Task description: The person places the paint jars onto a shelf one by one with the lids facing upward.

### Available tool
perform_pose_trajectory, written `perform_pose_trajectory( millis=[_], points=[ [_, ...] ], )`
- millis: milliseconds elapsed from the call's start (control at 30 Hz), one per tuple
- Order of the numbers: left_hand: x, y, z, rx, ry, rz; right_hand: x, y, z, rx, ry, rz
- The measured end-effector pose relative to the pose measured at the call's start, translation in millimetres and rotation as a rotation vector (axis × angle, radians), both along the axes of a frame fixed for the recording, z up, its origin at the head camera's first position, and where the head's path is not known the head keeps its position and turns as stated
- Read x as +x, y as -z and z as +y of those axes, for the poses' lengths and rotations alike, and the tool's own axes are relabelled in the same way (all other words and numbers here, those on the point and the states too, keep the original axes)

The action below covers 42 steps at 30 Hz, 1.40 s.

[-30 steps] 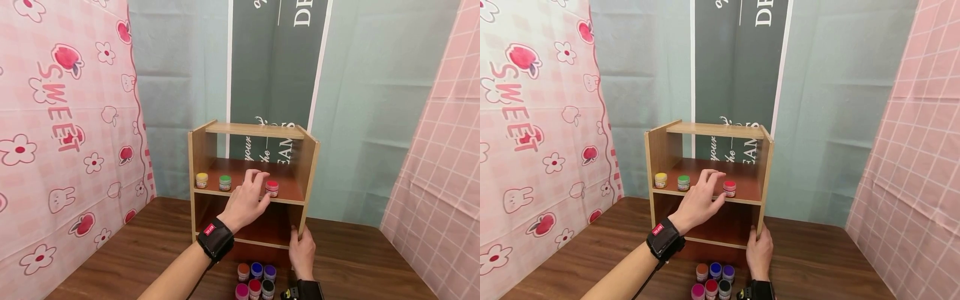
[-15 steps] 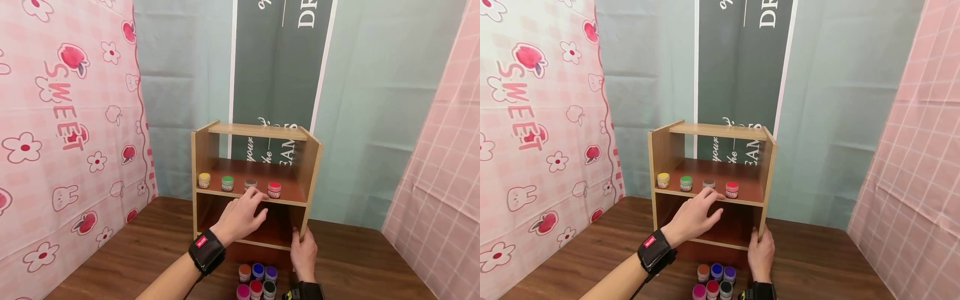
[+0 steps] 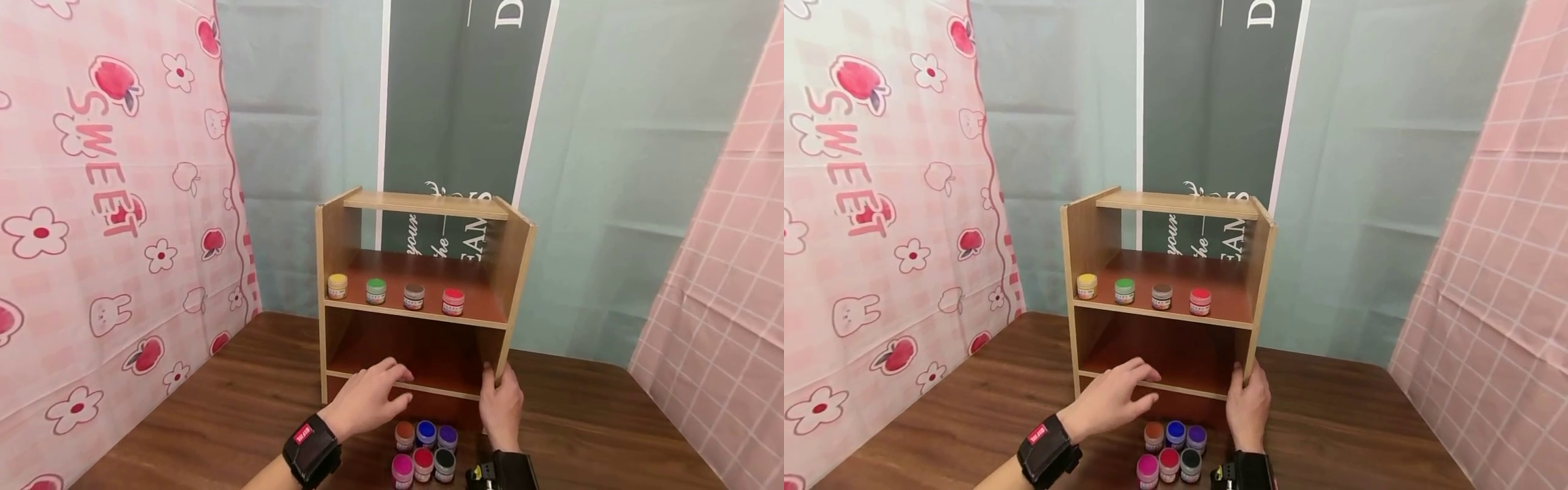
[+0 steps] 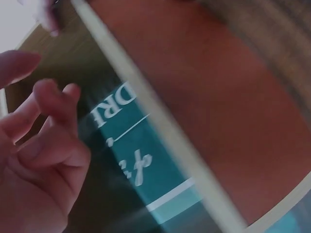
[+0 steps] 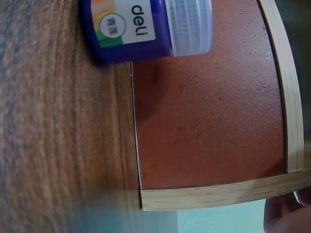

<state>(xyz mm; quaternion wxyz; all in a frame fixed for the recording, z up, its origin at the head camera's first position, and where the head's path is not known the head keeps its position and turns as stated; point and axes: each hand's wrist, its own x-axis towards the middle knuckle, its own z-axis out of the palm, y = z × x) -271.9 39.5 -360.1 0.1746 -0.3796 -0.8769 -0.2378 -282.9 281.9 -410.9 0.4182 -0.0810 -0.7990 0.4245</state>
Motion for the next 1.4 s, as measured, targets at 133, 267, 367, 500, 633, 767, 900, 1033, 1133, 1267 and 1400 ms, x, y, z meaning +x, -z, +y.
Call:
perform_pose_trajectory(
  millis=[133, 267, 367, 500, 633, 767, 900, 1033, 1133, 1267, 1400],
  points=[
    [-2.9, 20.5, -2.0, -0.051, -0.011, -0.105, -0.4, 1.0, -0.9, -0.003, 0.003, -0.005],
    [-6.8, 36.0, -3.0, -0.068, -0.035, -0.171, -1.8, 1.7, -2.5, -0.001, 0.009, 0.005],
    [-9.2, 43.9, -3.0, -0.069, -0.045, -0.193, -3.5, 1.5, -3.3, 0.000, 0.012, 0.016],
    [-11.5, 49.3, -1.7, -0.074, -0.049, -0.198, -6.1, 0.2, -2.9, 0.012, 0.019, 0.044],
    [-12.3, 50.6, 1.1, -0.096, -0.053, -0.180, -7.6, -1.2, -1.0, 0.009, 0.022, 0.064],
    [-12.4, 51.5, 3.7, -0.125, -0.059, -0.199, -7.0, -2.5, 0.4, -0.015, 0.009, 0.050],
    [-13.0, 53.0, 5.1, -0.136, -0.054, -0.219, -5.9, -3.9, 0.1, -0.030, -0.005, 0.033],
    [-14.6, 54.3, 5.0, -0.144, -0.039, -0.198, -4.9, -5.6, -0.8, -0.037, -0.012, 0.028],
    [-15.9, 55.3, 4.4, -0.154, -0.036, -0.186, -4.1, -6.1, -1.3, -0.040, -0.019, 0.023],
    [-16.6, 56.7, 3.3, -0.155, -0.019, -0.189, -3.5, -4.8, -1.7, -0.046, -0.027, 0.015],
    [-17.3, 57.5, 1.0, -0.153, 0.012, -0.198, -3.5, -2.0, -1.5, -0.048, -0.026, 0.004]
  ],
)
